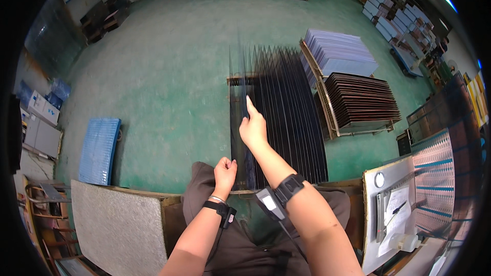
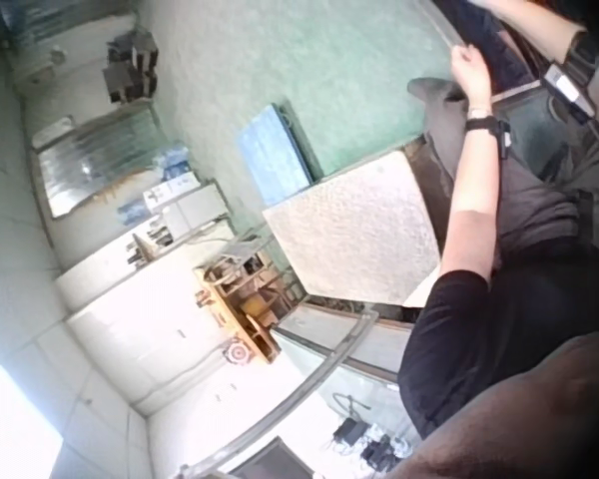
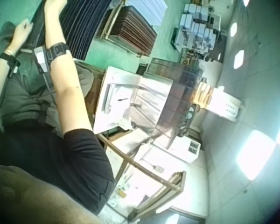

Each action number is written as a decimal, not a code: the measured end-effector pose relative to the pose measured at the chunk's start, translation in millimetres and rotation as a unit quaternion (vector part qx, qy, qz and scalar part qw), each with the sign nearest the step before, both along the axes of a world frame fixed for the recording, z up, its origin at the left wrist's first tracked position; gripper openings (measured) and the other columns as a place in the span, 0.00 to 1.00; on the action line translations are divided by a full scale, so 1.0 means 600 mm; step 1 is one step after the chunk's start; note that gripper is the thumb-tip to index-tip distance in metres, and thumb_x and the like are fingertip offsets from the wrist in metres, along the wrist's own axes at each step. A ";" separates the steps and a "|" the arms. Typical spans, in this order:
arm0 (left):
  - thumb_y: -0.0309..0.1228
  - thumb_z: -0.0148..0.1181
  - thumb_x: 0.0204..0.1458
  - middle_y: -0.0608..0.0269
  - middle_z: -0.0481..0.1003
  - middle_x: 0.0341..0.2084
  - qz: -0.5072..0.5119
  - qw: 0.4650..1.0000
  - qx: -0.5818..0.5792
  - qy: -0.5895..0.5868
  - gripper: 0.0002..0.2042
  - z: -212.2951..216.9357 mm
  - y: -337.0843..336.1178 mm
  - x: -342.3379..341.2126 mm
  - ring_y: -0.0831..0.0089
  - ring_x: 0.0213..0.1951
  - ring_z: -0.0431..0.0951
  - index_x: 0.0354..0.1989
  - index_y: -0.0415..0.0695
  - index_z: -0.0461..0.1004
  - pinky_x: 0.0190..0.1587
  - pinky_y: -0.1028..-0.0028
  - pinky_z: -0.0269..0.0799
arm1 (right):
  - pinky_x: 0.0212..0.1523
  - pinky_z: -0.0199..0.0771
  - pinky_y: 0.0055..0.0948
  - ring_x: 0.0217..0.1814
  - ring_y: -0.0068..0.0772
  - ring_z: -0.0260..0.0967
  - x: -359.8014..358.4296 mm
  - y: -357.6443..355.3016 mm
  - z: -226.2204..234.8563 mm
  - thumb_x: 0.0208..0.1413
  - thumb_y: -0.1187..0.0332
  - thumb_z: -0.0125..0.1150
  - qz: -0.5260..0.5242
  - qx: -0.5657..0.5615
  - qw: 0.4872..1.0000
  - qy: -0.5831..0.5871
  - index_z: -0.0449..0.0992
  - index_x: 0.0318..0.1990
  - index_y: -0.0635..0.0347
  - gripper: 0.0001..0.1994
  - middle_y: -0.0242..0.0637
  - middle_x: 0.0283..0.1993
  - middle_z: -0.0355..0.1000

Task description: Inspecting thin metal plates and recording data on a process sheet.

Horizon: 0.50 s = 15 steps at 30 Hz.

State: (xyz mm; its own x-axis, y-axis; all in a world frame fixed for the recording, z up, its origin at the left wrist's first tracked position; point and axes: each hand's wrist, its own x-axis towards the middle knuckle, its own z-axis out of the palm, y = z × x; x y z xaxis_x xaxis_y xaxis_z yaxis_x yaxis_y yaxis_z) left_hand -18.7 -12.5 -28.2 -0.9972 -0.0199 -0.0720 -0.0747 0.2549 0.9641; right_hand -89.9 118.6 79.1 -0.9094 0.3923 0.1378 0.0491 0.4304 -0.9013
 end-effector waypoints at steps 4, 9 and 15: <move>0.27 0.58 0.46 0.65 0.60 0.09 -0.001 0.999 -0.039 0.000 0.15 0.008 -0.005 -0.003 0.82 0.17 0.55 0.16 0.39 0.58 0.19 0.76 0.57 | 0.46 0.69 0.40 0.45 0.56 0.68 0.023 -0.017 -0.035 0.49 0.79 0.49 -0.007 0.082 0.992 -0.098 0.57 0.61 0.61 0.27 0.62 0.41 0.68; 0.36 0.59 0.44 0.47 0.71 0.16 -0.046 0.983 -0.164 -0.068 0.14 0.056 -0.010 -0.010 0.50 0.24 0.74 0.19 0.40 0.63 0.27 0.60 0.67 | 0.63 0.53 0.38 0.63 0.54 0.52 0.063 -0.028 -0.086 0.53 0.76 0.48 0.054 0.226 0.971 -0.051 0.54 0.61 0.66 0.26 0.61 0.60 0.54; 0.35 0.52 0.47 0.42 0.73 0.27 -0.130 0.959 -0.251 -0.019 0.11 0.047 -0.012 -0.007 0.45 0.34 0.73 0.27 0.39 0.70 0.37 0.54 0.69 | 0.60 0.58 0.36 0.61 0.52 0.57 0.180 -0.026 -0.045 0.51 0.78 0.48 0.113 0.136 0.984 0.016 0.59 0.59 0.63 0.24 0.58 0.58 0.58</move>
